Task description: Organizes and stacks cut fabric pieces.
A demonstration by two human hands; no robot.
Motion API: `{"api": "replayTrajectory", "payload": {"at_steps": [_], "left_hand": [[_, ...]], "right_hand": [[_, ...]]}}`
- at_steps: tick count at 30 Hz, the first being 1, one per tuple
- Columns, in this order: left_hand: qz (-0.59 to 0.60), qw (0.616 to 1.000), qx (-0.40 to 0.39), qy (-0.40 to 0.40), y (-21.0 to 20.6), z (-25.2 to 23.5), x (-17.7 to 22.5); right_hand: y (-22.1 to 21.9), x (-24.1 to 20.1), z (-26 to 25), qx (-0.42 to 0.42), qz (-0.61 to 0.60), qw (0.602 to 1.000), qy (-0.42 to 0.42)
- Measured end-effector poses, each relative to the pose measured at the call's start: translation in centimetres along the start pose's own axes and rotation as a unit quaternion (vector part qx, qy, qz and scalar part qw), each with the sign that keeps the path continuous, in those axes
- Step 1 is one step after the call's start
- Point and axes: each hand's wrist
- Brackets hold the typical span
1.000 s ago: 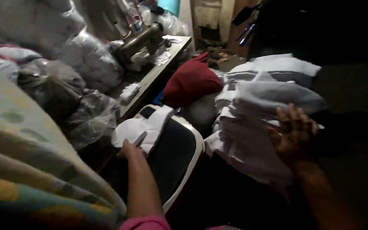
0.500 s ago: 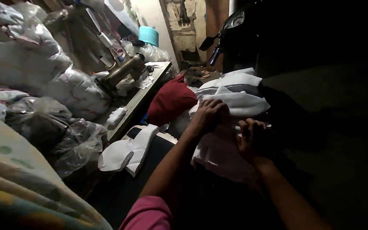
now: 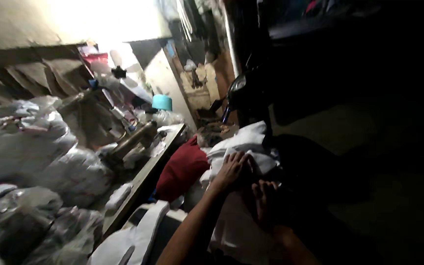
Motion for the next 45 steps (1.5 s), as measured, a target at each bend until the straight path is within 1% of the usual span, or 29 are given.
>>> {"api": "replayTrajectory", "payload": {"at_steps": [1, 2, 4, 5, 6, 7, 8, 9, 10, 13, 15, 18, 22, 24, 27, 28, 30, 32, 33, 34, 35, 36, 38, 39, 40, 41, 43, 44, 45], "left_hand": [[0.0, 1.0, 0.015, -0.001, -0.2, -0.2, 0.1], [-0.001, 1.0, 0.021, 0.004, -0.3, -0.2, 0.2], [-0.007, 0.999, 0.033, 0.009, -0.6, 0.2, 0.5], [-0.011, 0.999, 0.041, 0.01, -0.8, 0.4, 0.6], [-0.017, 0.999, 0.047, 0.012, -0.9, 0.6, 0.7], [-0.019, 0.998, 0.051, 0.013, -1.0, 0.6, 0.7], [-0.019, 0.998, 0.055, 0.012, -0.9, 0.5, 0.7], [-0.017, 0.998, 0.064, 0.009, -0.9, 0.5, 0.7], [-0.015, 0.997, 0.069, 0.008, -0.9, 0.5, 0.7], [-0.011, 0.998, 0.069, 0.008, -1.1, 0.3, 0.7], [-0.01, 0.996, 0.084, 0.004, -1.4, 0.3, 0.4], [-0.013, 0.994, 0.104, 0.0, -1.9, 0.0, 0.1], [-0.003, 0.992, 0.122, 0.016, -1.9, 0.3, 0.4], [-0.002, 0.991, 0.134, 0.02, -2.1, 0.3, 0.4], [0.018, 0.986, 0.164, 0.009, -2.5, 0.4, 0.2], [0.038, 0.984, 0.173, 0.005, -2.4, 0.6, 0.1], [0.125, 0.975, 0.184, 0.002, -2.0, 0.9, -0.3], [0.256, 0.949, 0.186, 0.013, -1.0, 1.4, -1.0], [0.323, 0.932, 0.159, 0.045, 0.2, 2.1, -1.2], [0.37, 0.916, 0.135, 0.079, 1.6, 2.9, -1.4], [0.39, 0.907, 0.125, 0.097, 2.7, 3.6, -1.8], [0.398, 0.903, 0.129, 0.096, 3.8, 4.8, -2.1], [0.368, 0.914, 0.163, 0.049, 5.8, 7.8, -2.7], [0.332, 0.925, 0.186, 0.014, 6.3, 9.4, -3.5], [0.293, 0.931, 0.217, -0.028, 6.1, 11.0, -4.7], [0.274, 0.926, 0.252, -0.065, 5.5, 12.7, -5.6], [0.315, 0.896, 0.296, -0.101, 3.4, 16.7, -5.7], [0.376, 0.875, 0.296, -0.075, 2.2, 19.0, -4.9], [0.46, 0.84, 0.288, -0.006, 1.1, 21.2, -3.4]], "right_hand": [[-0.2, 0.8, -0.6, 0.022, -0.041, 0.999, -0.021], [0.3, 1.5, -1.6, 0.018, -0.109, 0.991, -0.079], [0.4, 3.4, -3.9, 0.053, -0.215, 0.952, -0.213], [0.5, 4.3, -5.1, 0.041, -0.26, 0.921, -0.288], [0.8, 5.2, -6.3, -0.011, -0.285, 0.89, -0.355], [1.2, 5.8, -7.3, -0.078, -0.299, 0.864, -0.397], [1.5, 6.2, -8.1, -0.144, -0.315, 0.841, -0.417], [1.7, 6.2, -8.5, -0.191, -0.33, 0.822, -0.424], [1.4, 6.1, -8.7, -0.207, -0.346, 0.808, -0.429], [1.3, 6.0, -9.0, -0.206, -0.379, 0.779, -0.455], [1.5, 6.0, -9.3, -0.204, -0.377, 0.776, -0.463], [2.3, 5.6, -10.1, -0.197, -0.347, 0.808, -0.433], [3.3, 4.7, -11.1, -0.216, -0.237, 0.867, -0.381], [4.0, 3.7, -11.6, -0.228, -0.192, 0.881, -0.368], [4.2, 2.2, -11.5, -0.212, -0.161, 0.905, -0.331], [4.2, 1.9, -11.5, -0.203, -0.164, 0.913, -0.314], [4.1, 1.3, -11.2, -0.195, -0.195, 0.922, -0.272], [4.3, 0.4, -11.0, -0.187, -0.215, 0.929, -0.236], [4.6, -0.6, -10.8, -0.176, -0.207, 0.938, -0.214], [5.2, -1.8, -10.3, -0.155, -0.196, 0.952, -0.175], [5.6, -3.1, -9.7, -0.123, -0.184, 0.968, -0.115], [6.2, -4.5, -8.9, -0.094, -0.172, 0.979, -0.046], [7.4, -7.8, -7.5, -0.026, -0.144, 0.985, 0.092], [8.1, -9.2, -6.9, -0.009, -0.147, 0.98, 0.134], [8.7, -10.5, -6.4, 0.005, -0.16, 0.973, 0.164], [9.2, -11.5, -5.9, 0.017, -0.175, 0.966, 0.191], [9.4, -13.1, -5.3, 0.043, -0.208, 0.952, 0.22], [9.4, -13.7, -5.0, 0.048, -0.23, 0.947, 0.218], [9.2, -14.2, -4.8, 0.045, -0.251, 0.946, 0.201]]}}
Point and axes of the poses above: each hand's wrist, its own z-axis away from the middle knuckle, its own y-axis out of the back of the hand, x = y × z, and after that the axes turned 1 degree about x, right-handed
